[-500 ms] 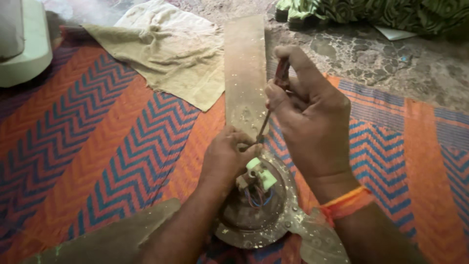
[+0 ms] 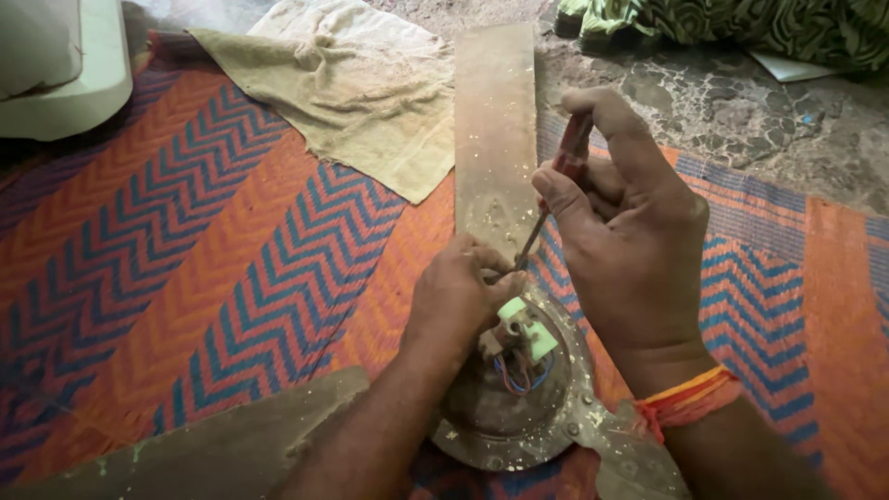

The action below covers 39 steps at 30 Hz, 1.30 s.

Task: The person uses a screwdriver to tighten screws on the mounting points of an electric fan blade assembly. They work on each blade attachment in sequence, securing the hardware to the central hub.

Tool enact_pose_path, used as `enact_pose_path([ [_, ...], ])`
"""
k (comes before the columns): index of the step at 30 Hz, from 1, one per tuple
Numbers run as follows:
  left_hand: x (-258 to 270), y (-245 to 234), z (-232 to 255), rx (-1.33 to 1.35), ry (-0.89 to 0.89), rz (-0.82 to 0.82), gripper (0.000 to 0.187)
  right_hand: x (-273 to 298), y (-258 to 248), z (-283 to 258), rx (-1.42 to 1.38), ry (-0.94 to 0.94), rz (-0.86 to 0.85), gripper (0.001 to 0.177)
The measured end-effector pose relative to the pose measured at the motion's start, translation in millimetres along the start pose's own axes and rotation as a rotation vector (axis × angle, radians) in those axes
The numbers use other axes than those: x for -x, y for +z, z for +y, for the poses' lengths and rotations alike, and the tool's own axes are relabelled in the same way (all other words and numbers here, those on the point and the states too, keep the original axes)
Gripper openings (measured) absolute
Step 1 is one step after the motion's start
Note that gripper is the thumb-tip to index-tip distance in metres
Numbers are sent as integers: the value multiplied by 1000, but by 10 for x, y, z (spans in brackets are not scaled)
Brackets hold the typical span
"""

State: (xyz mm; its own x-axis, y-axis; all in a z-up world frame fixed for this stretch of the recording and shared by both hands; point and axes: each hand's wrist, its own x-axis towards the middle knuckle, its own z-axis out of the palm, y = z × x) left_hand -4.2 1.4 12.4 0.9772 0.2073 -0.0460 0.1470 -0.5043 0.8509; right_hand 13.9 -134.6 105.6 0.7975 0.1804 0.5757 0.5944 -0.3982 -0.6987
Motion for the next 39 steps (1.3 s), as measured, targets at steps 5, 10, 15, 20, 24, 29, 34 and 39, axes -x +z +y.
enact_pose_path([
  [5, -12, 11, -3, 12, -29, -15, 28, 5, -16, 37, 30, -41, 32, 46],
  [10, -21, 36, -67, 17, 47, 31, 28, 8, -37, 74, -59, -48, -12, 49],
  [15, -88, 21, -72, -117, 96, 9, 33, -18, -151, 143, -197, 6, -107, 50],
  [20, -173, -115, 74, -281, 230, -67, 23, -68, -219, 112, -297, 10, -158, 50],
  [24, -114, -231, 206, -354, 116, -116, 21, -115, -246, -40, -341, 28, -157, 47],
  [29, 130, -554, 161, -262, 200, -4, 20, -125, -196, -337, -417, -7, -149, 50],
  [34, 741, -815, -10, -185, -55, -59, 19, 81, 63, -699, -400, 94, -287, 56],
  [39, 1022, -823, -139, -300, -4, 22, 18, 346, 209, -931, -297, 7, -376, 56],
])
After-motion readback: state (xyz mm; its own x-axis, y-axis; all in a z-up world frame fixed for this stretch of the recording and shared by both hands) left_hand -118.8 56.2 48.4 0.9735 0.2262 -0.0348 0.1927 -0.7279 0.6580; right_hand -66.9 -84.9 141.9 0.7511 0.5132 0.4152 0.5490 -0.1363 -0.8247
